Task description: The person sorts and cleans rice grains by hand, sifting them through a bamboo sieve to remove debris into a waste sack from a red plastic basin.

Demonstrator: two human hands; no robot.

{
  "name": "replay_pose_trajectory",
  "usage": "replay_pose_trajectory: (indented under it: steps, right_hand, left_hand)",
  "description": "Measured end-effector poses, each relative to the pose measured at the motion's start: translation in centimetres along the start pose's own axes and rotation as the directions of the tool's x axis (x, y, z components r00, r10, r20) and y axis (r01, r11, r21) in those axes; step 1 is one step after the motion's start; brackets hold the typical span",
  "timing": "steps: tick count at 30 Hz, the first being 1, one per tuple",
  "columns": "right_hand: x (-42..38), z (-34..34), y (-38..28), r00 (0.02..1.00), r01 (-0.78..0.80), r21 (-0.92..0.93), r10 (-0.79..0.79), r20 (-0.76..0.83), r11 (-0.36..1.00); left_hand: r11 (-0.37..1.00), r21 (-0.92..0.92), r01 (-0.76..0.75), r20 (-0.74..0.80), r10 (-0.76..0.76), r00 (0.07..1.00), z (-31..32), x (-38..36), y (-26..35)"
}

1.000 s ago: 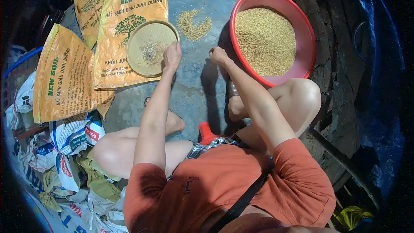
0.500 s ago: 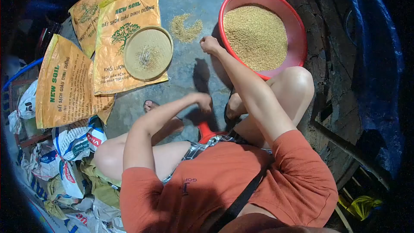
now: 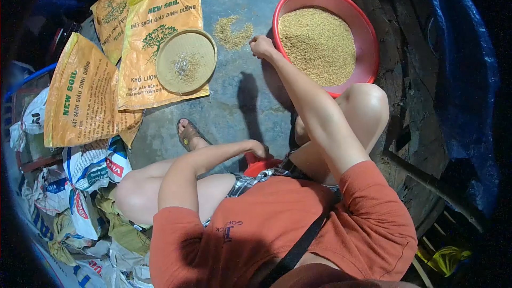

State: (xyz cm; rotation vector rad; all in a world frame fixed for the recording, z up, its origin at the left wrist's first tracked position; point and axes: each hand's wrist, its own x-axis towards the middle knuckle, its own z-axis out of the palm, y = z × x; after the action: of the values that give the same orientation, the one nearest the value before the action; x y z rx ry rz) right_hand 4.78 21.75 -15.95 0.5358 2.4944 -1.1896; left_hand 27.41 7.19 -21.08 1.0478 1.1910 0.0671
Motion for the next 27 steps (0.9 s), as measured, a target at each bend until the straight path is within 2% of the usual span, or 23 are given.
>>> replay_pose_trajectory:
  steps: [3, 5, 6, 8, 9, 11, 12, 14, 19, 21, 25, 27]
  right_hand:
    - [0.3, 0.8, -0.4, 0.998, -0.025, 0.026, 0.023, 0.066, 0.999]
    - [0.5, 1.3, -0.3, 0.99, -0.073, 0.121, 0.057, 0.128, 0.99]
    - [0.7, 1.3, -0.2, 0.989, -0.078, 0.116, 0.062, 0.133, 0.99]
    - [1.6, 1.1, -0.1, 0.985, -0.103, 0.172, 0.076, 0.153, 0.98]
    - [2.0, 1.2, -0.2, 0.983, -0.108, 0.166, 0.081, 0.164, 0.98]
    - [3.0, 1.5, 0.5, 0.995, -0.088, 0.244, 0.075, 0.062, 0.966]
    - [3.5, 1.6, 0.8, 0.994, -0.097, 0.238, 0.081, 0.073, 0.967]
    - [3.9, 1.8, 1.3, 0.99, -0.125, 0.262, 0.105, 0.091, 0.957]
    - [6.0, 0.1, 0.2, 0.972, -0.206, 0.183, 0.179, 0.153, 0.961]
    - [7.1, -0.1, -0.5, 0.991, -0.102, 0.132, 0.089, 0.102, 0.986]
    - [7.6, -1.1, -2.2, 0.998, -0.061, 0.137, 0.063, -0.007, 0.989]
    - [7.2, -1.2, -2.2, 0.999, -0.027, 0.032, 0.029, -0.04, 0.999]
  left_hand:
    - [0.999, -0.041, 0.016, 0.057, -0.013, 0.998, 1.3, 3.1, -1.9]
    - [0.989, -0.146, -0.019, -0.124, 0.001, 0.992, 1.8, 4.0, -2.1]
    - [0.988, -0.151, -0.026, -0.123, 0.007, 0.992, 1.8, 4.0, -2.0]
    - [0.99, -0.057, -0.133, -0.076, 0.128, 0.989, 1.4, 4.0, -1.9]
    - [0.988, -0.068, -0.139, -0.077, 0.134, 0.988, 1.1, 3.9, -2.0]
    - [0.984, 0.111, -0.142, 0.063, 0.135, 0.989, -0.3, 1.7, -0.4]
    - [0.984, 0.099, -0.149, 0.064, 0.143, 0.988, -0.8, 2.1, -1.0]
    - [0.95, 0.239, -0.201, 0.205, 0.153, 0.967, -0.5, 4.2, -2.9]
    - [0.968, 0.206, -0.143, 0.154, 0.113, 0.982, -3.3, 0.4, -5.1]
    - [0.973, 0.196, -0.124, 0.129, 0.099, 0.987, -4.0, -0.8, -5.9]
    - [0.977, 0.183, -0.105, 0.07, 0.094, 0.993, -5.8, -2.5, -6.9]
    - [0.982, 0.155, -0.107, 0.036, 0.103, 0.994, -6.1, -3.0, -7.0]
